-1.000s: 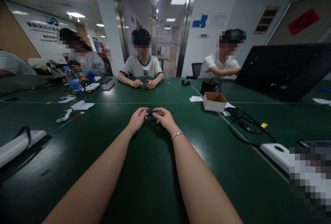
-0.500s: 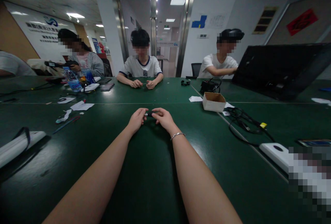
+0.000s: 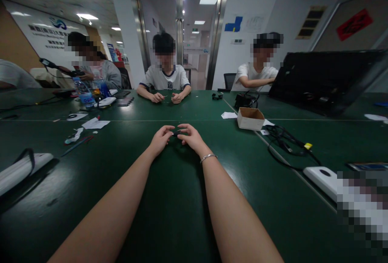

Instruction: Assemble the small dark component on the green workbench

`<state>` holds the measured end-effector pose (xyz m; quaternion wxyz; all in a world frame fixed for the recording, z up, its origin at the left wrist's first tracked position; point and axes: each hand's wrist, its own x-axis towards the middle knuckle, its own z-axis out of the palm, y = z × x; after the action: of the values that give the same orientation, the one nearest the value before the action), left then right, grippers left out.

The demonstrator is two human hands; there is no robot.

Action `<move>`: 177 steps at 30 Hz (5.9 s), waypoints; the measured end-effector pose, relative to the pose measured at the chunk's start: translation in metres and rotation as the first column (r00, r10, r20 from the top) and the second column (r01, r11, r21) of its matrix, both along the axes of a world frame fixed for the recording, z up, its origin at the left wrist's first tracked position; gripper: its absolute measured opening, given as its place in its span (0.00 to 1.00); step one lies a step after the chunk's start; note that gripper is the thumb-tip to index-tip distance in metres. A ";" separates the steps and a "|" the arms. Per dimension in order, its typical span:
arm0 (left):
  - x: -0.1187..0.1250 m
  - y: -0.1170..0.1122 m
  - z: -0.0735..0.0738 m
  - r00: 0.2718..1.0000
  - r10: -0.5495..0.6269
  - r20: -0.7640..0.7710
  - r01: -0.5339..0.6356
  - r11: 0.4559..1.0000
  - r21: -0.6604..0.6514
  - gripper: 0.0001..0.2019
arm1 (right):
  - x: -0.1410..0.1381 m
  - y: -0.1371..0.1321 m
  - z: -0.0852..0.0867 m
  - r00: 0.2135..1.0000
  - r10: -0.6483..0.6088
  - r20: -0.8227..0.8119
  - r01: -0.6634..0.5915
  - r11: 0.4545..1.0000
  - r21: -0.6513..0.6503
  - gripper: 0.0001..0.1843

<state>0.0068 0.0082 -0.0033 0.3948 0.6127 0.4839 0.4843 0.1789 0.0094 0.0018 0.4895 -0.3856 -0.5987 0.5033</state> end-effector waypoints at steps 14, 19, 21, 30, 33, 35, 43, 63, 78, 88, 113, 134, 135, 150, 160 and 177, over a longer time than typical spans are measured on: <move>-0.001 0.001 -0.002 0.999 -0.032 0.043 0.031 0.999 0.028 0.13 | -0.002 -0.003 0.005 0.999 -0.028 0.041 0.034 0.989 -0.142 0.17; -0.001 0.001 -0.002 0.999 -0.021 0.037 0.020 1.000 0.018 0.13 | -0.003 -0.002 0.004 0.999 -0.031 -0.016 0.029 0.995 -0.094 0.33; -0.001 0.002 -0.003 0.999 -0.026 0.028 0.026 0.999 0.019 0.13 | -0.004 -0.001 0.003 0.998 -0.065 0.012 0.066 0.991 -0.118 0.26; -0.001 0.002 -0.004 0.999 -0.027 0.040 0.025 0.999 0.038 0.14 | -0.006 -0.002 0.004 0.996 -0.076 0.038 0.079 0.995 -0.067 0.21; -0.001 0.003 -0.004 0.999 -0.017 0.044 0.015 0.999 0.044 0.14 | -0.006 -0.001 0.005 0.993 -0.082 0.083 0.089 0.992 -0.090 0.12; 0.000 0.003 -0.003 0.999 -0.009 0.051 0.007 0.999 0.045 0.14 | -0.007 -0.001 0.005 0.992 -0.070 0.105 0.078 0.994 -0.076 0.11; 0.000 0.000 0.000 0.997 -0.016 0.075 0.015 1.000 0.010 0.14 | -0.007 -0.003 0.005 0.996 -0.071 0.053 0.076 0.992 -0.103 0.18; 0.000 0.001 -0.002 0.996 -0.008 0.087 0.008 1.000 0.008 0.15 | -0.005 -0.003 0.003 0.998 -0.061 -0.008 0.061 0.997 -0.052 0.25; 0.001 0.001 -0.003 0.996 -0.024 0.084 0.022 0.999 0.027 0.15 | -0.007 -0.001 0.003 0.994 -0.067 0.082 0.072 0.996 -0.061 0.13; -0.001 0.000 -0.003 0.998 -0.044 -0.041 0.047 0.997 0.055 0.15 | -0.004 -0.003 0.002 0.998 0.034 0.044 -0.034 0.999 0.009 0.21; -0.001 0.002 -0.008 0.997 -0.060 -0.057 0.062 0.998 0.034 0.15 | -0.003 -0.003 0.002 1.000 0.008 0.004 -0.008 1.000 -0.009 0.24; 0.000 -0.001 -0.003 0.998 -0.049 -0.030 0.049 0.999 -0.008 0.14 | -0.001 0.000 -0.002 1.000 0.017 -0.022 -0.017 1.000 -0.005 0.26; 0.000 -0.001 -0.003 0.998 -0.050 -0.022 0.050 0.999 -0.017 0.13 | -0.001 0.000 -0.002 1.000 0.018 -0.022 -0.018 1.000 -0.006 0.26; 0.000 0.000 -0.004 0.998 -0.062 -0.011 0.062 0.998 -0.003 0.13 | -0.001 -0.001 -0.001 0.999 0.020 -0.025 -0.020 1.000 -0.009 0.26; 0.001 0.000 -0.005 0.994 -0.101 0.036 0.101 0.995 -0.004 0.13 | 0.001 0.002 -0.004 0.999 0.022 -0.046 -0.023 1.000 -0.020 0.27; 0.000 0.000 -0.011 0.997 -0.055 -0.057 0.060 0.994 0.087 0.12 | 0.001 0.000 -0.001 0.999 0.015 -0.051 -0.018 0.998 -0.059 0.23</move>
<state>0.0066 0.0083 -0.0140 0.3677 0.6563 0.4548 0.4768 0.1803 0.0098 0.0007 0.4887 -0.3819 -0.5741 0.5345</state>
